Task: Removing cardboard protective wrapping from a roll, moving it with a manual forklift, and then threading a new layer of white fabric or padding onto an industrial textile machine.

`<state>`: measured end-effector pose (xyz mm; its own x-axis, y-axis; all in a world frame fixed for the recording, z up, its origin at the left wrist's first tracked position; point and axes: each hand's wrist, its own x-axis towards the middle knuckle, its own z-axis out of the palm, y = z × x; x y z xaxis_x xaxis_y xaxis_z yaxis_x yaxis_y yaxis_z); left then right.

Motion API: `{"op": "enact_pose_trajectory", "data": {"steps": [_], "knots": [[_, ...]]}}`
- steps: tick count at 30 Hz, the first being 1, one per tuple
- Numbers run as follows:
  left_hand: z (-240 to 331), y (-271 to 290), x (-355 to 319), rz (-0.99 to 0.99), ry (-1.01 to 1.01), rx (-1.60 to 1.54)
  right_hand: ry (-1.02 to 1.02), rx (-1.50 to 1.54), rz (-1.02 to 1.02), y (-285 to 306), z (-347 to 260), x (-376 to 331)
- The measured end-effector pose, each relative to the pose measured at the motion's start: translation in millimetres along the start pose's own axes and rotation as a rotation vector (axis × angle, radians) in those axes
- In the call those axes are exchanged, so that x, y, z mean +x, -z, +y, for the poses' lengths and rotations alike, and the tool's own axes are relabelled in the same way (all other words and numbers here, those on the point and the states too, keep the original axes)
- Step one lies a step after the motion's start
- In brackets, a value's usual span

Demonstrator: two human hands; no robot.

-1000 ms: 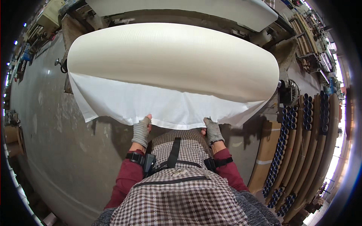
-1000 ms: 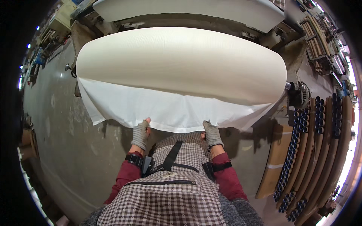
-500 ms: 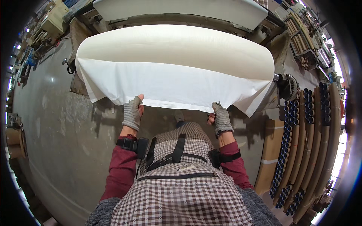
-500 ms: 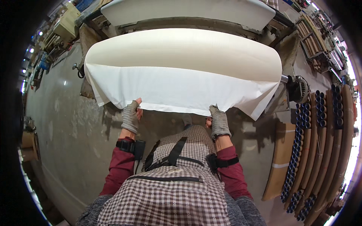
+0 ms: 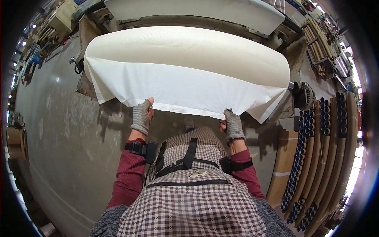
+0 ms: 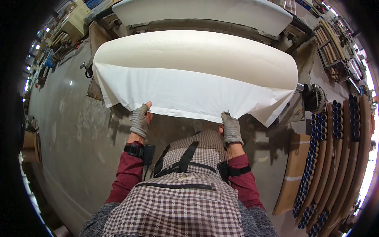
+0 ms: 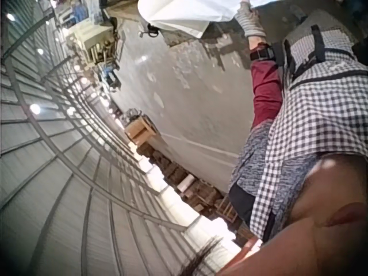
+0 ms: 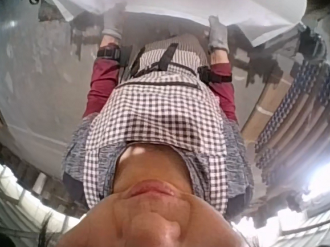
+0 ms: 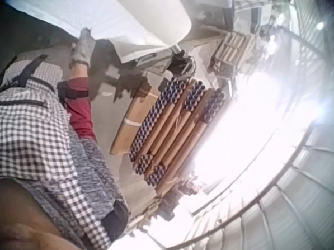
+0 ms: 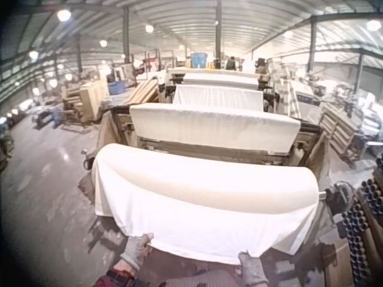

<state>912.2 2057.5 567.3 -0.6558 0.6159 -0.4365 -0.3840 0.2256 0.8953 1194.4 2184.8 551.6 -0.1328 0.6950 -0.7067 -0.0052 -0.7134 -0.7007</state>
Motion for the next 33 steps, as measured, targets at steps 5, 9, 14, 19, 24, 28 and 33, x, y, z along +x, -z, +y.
{"op": "enact_pose_trajectory", "data": {"steps": [5, 9, 14, 19, 24, 28, 33], "knots": [[-8.3, 0.9, -11.2, 0.022, 0.040, -0.036, -0.030, 0.063, 0.017, 2.4, 4.7, -7.5], [-10.5, 2.8, -22.0, 0.022, 0.043, -0.055, -0.075, 0.065, 0.030, 1.9, 4.1, -19.5], [-8.7, 4.4, -33.0, 0.028, 0.093, -0.099, -0.110, 0.081, -0.004, 10.0, 5.3, -27.6], [-1.7, -1.2, -34.7, 0.025, 0.155, -0.124, -0.079, 0.118, 0.002, 9.8, 4.6, -32.8], [9.3, -10.5, -26.1, 0.023, 0.091, -0.105, -0.124, -0.026, -0.085, 25.1, 24.9, -41.2], [29.1, -8.1, -23.2, 0.012, 0.150, -0.046, -0.252, 0.261, -0.156, 50.9, 50.7, -52.5], [49.8, -11.2, -20.9, 0.002, 0.096, -0.079, -0.397, 0.648, -0.058, 111.8, 90.0, -4.9]]}}
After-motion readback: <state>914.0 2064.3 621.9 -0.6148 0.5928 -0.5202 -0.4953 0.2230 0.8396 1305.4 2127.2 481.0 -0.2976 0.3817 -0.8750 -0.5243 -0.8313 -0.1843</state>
